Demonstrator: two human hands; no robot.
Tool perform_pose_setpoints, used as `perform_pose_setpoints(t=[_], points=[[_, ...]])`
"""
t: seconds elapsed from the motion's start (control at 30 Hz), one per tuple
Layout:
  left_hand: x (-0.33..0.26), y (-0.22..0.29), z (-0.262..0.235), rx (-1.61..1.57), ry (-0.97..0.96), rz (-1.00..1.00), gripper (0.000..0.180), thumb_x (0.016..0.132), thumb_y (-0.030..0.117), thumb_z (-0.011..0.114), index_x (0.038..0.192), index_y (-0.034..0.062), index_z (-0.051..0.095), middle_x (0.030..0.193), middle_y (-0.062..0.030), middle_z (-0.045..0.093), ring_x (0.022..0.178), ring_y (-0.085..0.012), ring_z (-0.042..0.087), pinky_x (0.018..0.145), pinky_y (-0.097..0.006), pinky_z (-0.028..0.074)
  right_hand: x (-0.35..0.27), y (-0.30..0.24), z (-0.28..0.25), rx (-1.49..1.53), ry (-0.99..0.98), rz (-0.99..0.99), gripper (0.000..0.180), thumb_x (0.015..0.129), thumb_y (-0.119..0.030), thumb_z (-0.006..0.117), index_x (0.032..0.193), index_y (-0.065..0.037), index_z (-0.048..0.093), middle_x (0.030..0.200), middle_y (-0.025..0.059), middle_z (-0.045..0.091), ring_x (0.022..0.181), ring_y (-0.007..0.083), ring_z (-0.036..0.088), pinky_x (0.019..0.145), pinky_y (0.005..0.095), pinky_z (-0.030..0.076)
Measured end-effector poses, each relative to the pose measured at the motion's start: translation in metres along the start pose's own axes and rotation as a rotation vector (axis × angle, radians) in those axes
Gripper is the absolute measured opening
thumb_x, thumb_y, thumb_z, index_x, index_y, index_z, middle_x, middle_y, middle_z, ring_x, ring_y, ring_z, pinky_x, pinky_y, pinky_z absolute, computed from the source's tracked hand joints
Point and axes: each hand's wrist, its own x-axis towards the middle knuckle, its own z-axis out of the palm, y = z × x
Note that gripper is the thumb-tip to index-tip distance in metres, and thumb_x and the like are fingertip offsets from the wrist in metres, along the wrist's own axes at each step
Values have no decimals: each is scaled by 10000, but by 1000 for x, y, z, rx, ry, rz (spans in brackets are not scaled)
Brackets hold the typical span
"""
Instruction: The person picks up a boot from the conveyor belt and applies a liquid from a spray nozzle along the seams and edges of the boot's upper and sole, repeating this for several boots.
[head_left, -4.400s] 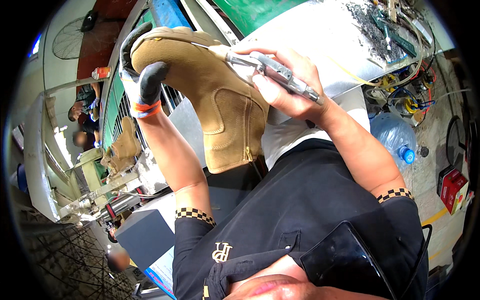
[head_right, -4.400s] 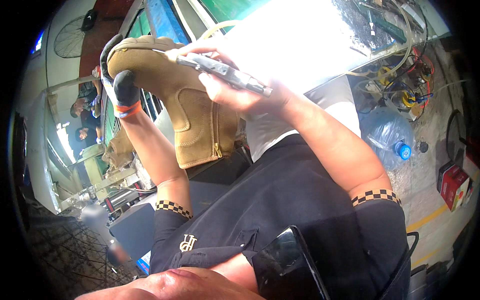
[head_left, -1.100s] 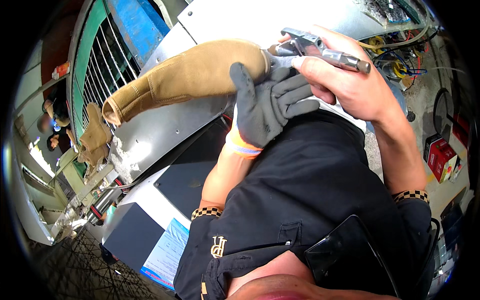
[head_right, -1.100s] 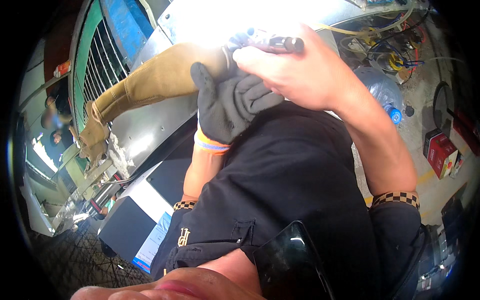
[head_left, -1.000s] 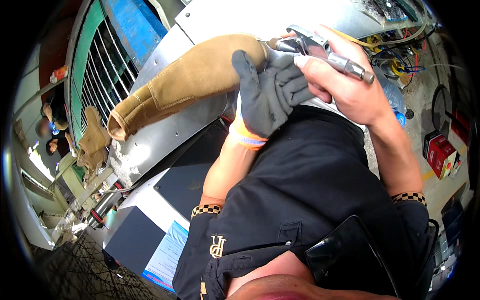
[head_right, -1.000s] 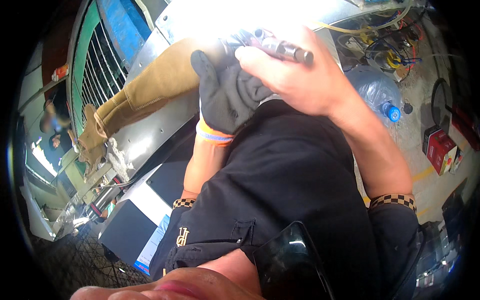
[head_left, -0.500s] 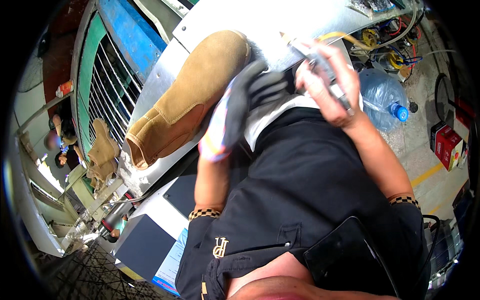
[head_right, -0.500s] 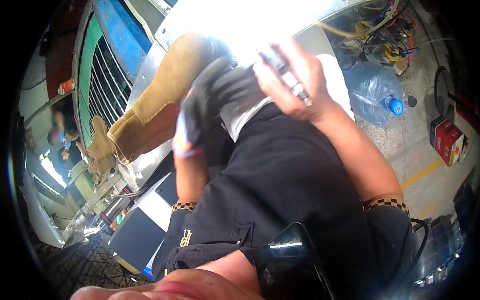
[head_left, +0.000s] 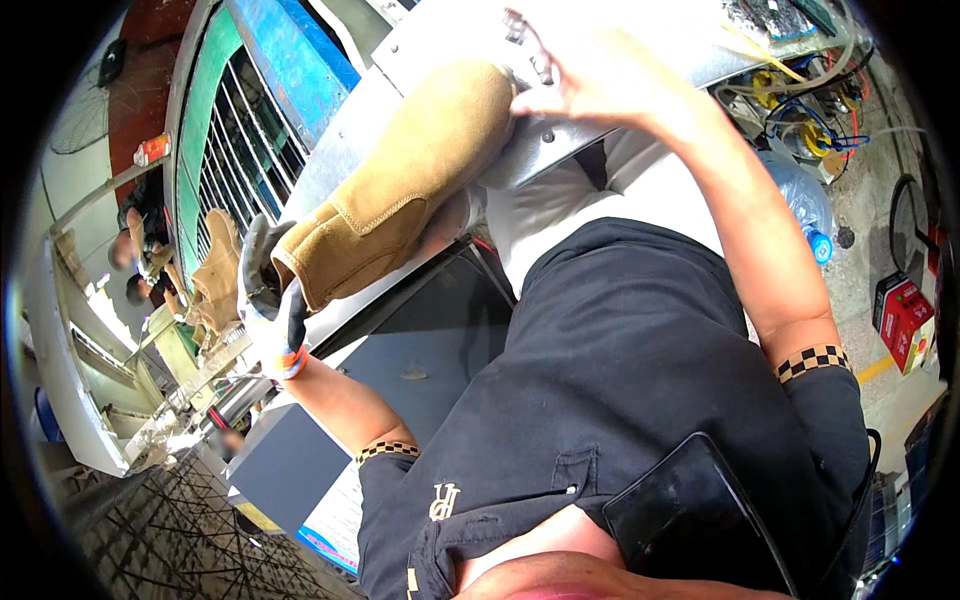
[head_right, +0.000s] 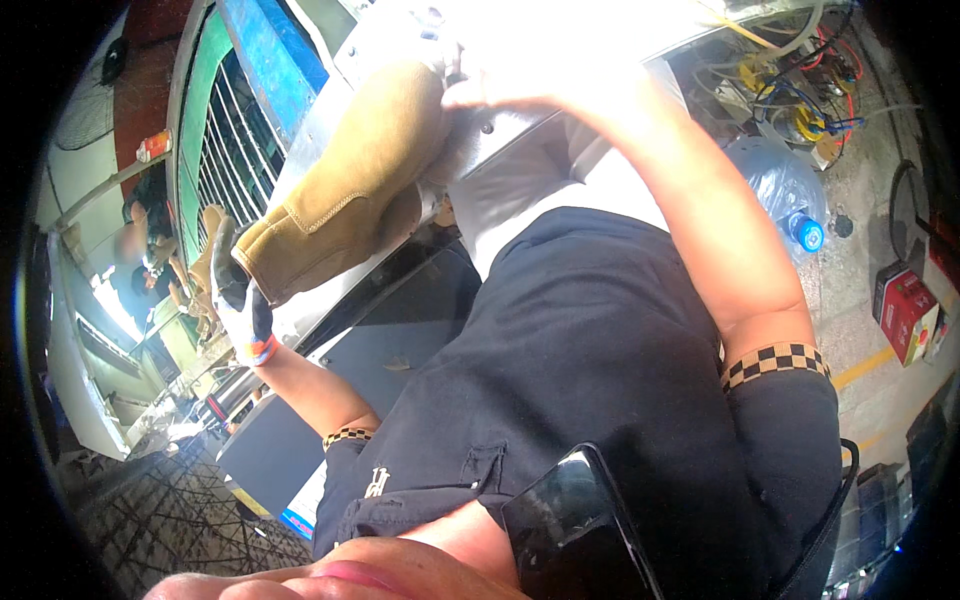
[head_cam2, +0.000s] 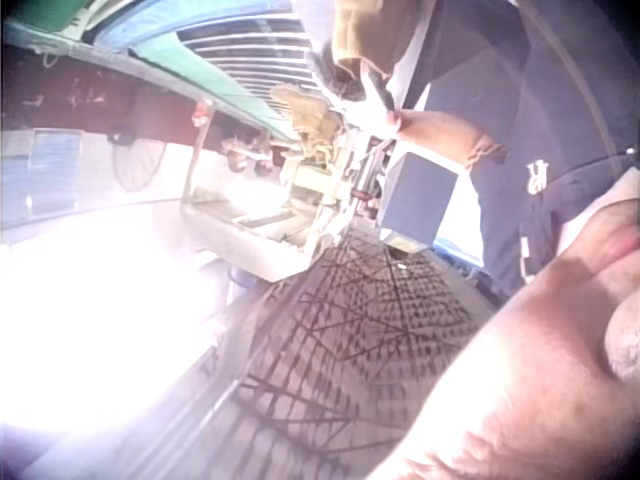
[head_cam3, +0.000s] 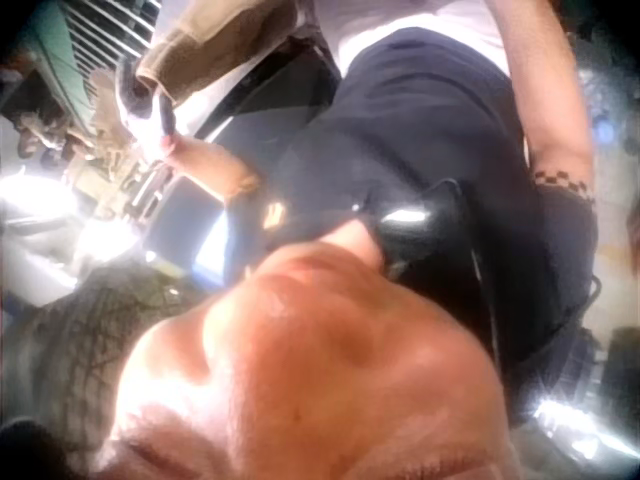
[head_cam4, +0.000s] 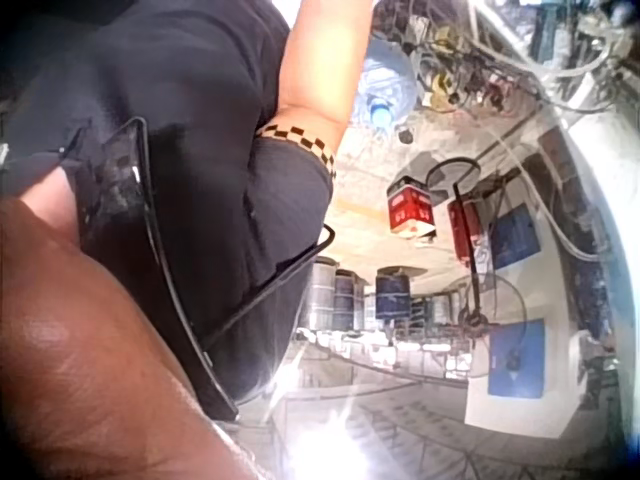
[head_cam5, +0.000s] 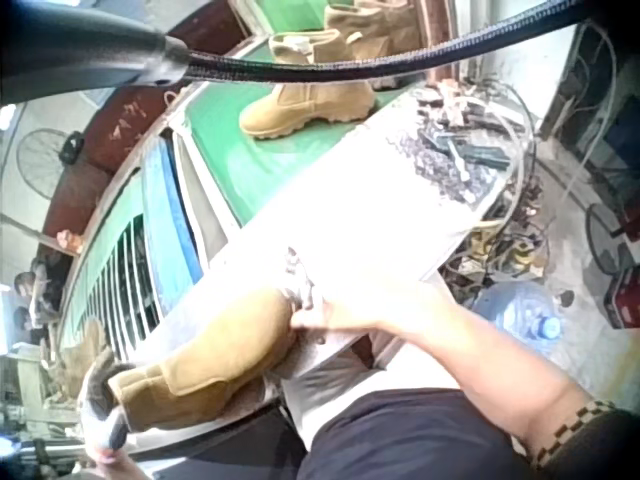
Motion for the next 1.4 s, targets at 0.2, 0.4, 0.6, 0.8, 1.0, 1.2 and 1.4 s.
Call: perform_pose_setpoints(t=[0.2,0.4,0.6,0.8,1.0,1.2,1.4], points=[[6,-9,-3,78,86,-52,389,859,204,690,1140,-60,638,1122,-138,667,1023,-214,631,919,-349,486,4,76,-19,149,122,255,546,765,-314,724,1224,-61,571,1104,205,648,948,345,641,810,419,514],[26,16,45,-185,381,-15,419,910,238,637,1189,-73,601,1190,-174,643,1040,-244,634,929,-367,498,8,78,-5,344,568,72,540,848,-63,685,1349,-54,483,838,36,610,722,96,556,675,232,474],[195,45,66,38,353,319,239,990,135,516,1150,12,643,1068,-115,673,928,-180,636,823,-318,506,9,58,-21,341,405,271,512,852,-60,645,1340,-63,491,754,55,562,628,119,513,615,266,444],[485,42,30,-358,176,271,345,911,249,616,1136,-10,651,1065,-122,686,927,-224,657,827,-355,532,13,53,-35,413,538,212,528,823,-64,653,1325,-62,490,738,81,562,601,174,535,600,307,451],[625,19,32,816,531,191,315,876,320,669,1134,147,721,955,-30,736,821,-109,648,749,-277,517,17,44,-40,453,568,204,535,796,-45,623,1313,-30,485,757,86,562,638,178,557,625,304,464],[532,-45,42,260,134,199,394,889,327,674,1217,108,669,1115,-99,695,944,-166,631,874,-317,487,12,52,-32,352,484,314,530,801,-25,609,1316,-14,485,832,63,599,705,115,565,650,249,450],[269,-165,39,761,119,286,569,893,353,666,1347,40,525,1404,-209,487,1293,-374,461,1100,-408,349,9,63,-21,350,517,334,477,870,-30,590,1334,4,481,903,34,608,801,95,571,708,254,491]])
